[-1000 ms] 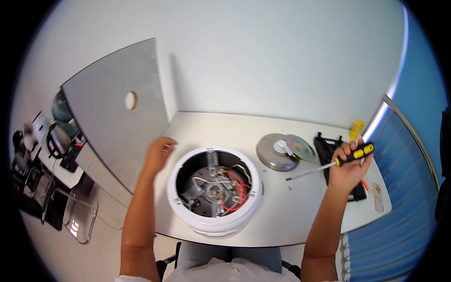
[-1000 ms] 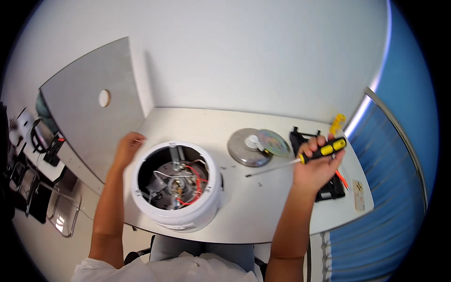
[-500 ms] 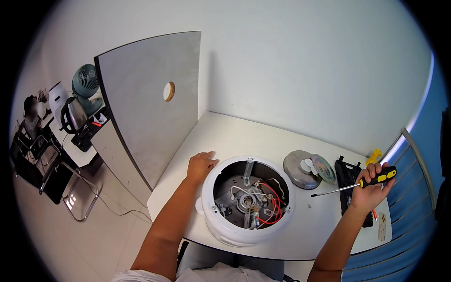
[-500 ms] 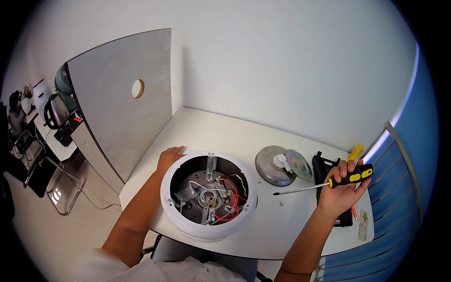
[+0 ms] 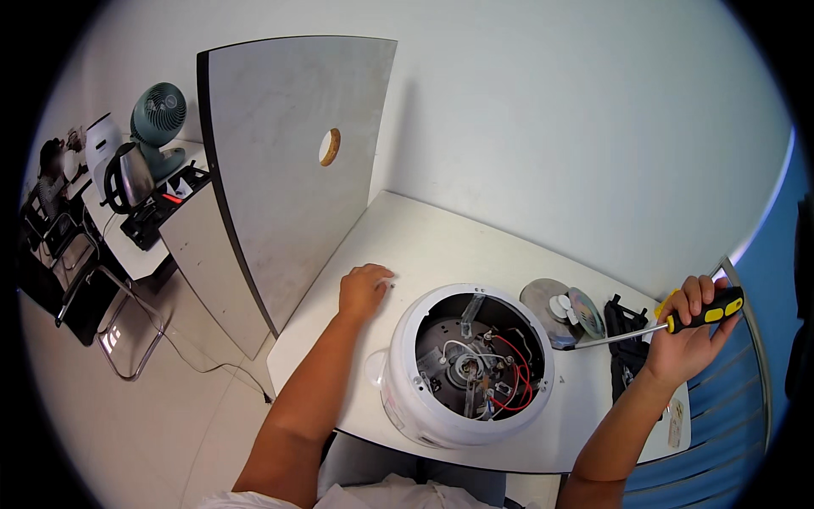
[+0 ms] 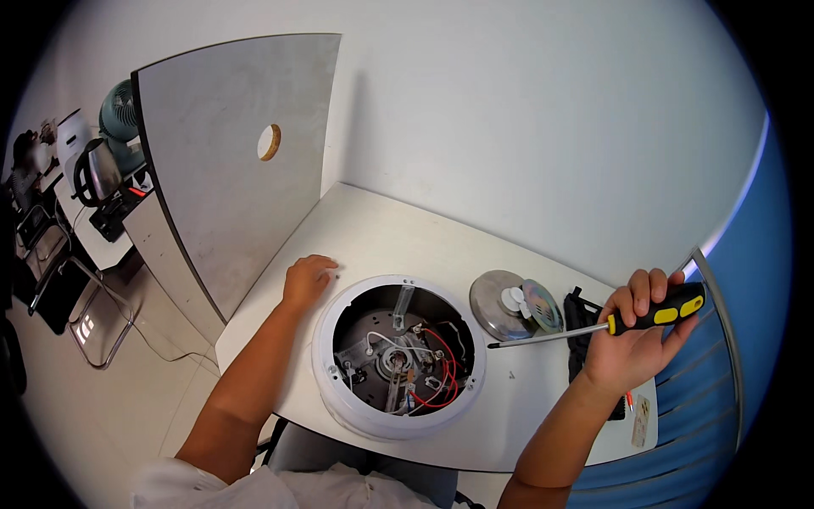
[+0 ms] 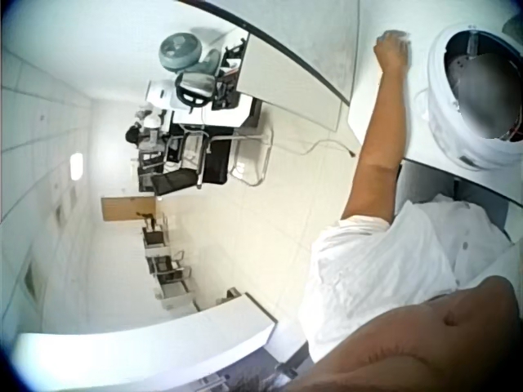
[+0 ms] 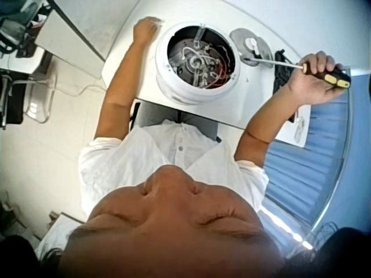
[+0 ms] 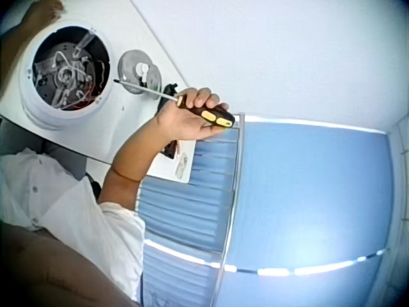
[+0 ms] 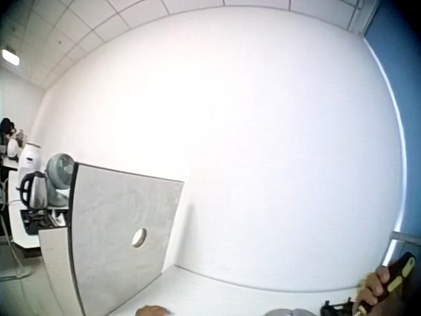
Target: The person disassembles a white cylindrical appliance on a table, removes a metal disc, and uses a screwdriver to adjust internal components. The person then reassembles the appliance by placing the disc back and closing the casing.
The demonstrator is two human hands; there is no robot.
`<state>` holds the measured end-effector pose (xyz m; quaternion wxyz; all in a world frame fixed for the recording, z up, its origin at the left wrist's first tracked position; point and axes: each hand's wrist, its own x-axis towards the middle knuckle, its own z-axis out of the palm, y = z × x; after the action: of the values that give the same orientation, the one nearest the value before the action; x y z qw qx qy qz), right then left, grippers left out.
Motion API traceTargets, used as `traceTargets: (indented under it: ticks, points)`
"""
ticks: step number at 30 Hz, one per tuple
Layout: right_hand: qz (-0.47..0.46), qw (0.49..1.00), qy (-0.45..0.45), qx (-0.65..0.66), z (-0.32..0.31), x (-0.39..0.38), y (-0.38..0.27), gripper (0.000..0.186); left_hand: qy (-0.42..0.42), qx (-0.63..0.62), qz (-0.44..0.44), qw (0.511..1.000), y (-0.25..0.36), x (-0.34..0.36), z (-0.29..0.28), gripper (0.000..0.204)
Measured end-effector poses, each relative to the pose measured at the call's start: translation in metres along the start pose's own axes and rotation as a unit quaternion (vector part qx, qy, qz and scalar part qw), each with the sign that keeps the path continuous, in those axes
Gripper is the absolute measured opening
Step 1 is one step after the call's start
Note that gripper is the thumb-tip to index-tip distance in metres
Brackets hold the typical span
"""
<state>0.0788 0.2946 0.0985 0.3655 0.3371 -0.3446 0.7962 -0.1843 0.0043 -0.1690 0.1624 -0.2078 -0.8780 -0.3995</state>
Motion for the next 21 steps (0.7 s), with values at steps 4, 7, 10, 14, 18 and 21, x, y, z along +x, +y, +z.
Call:
traceTargets:
  ticks: [4, 7, 10, 14, 18, 21]
  points:
    - [0.011, 0.999, -0.048, -0.022, 0.022, 0.000, 0.018, 0.042, -0.080, 0.153, 0.038, 0.984, 0.016, -0.007, 0.011, 0.031]
    - [0.016, 0.997, -0.075, -0.022, 0.030, -0.002, 0.025, 0.045, -0.123, 0.226, 0.027, 0.966, 0.018, -0.007, 0.011, 0.035]
    - [0.021, 0.995, -0.093, -0.019, 0.029, -0.003, 0.023, 0.046, -0.110, 0.269, -0.003, 0.957, 0.013, -0.008, 0.012, 0.039]
    - [0.016, 0.997, -0.072, -0.024, 0.030, -0.004, 0.020, 0.046, -0.085, 0.276, -0.051, 0.956, 0.005, -0.006, 0.011, 0.045]
    - [0.005, 0.999, -0.018, -0.044, 0.032, -0.001, 0.025, 0.047, -0.091, 0.293, -0.078, 0.949, 0.013, -0.006, 0.002, 0.048]
    - [0.011, 0.995, 0.014, -0.103, 0.035, 0.000, 0.033, 0.050, -0.104, 0.275, -0.085, 0.952, 0.018, -0.003, -0.003, 0.047]
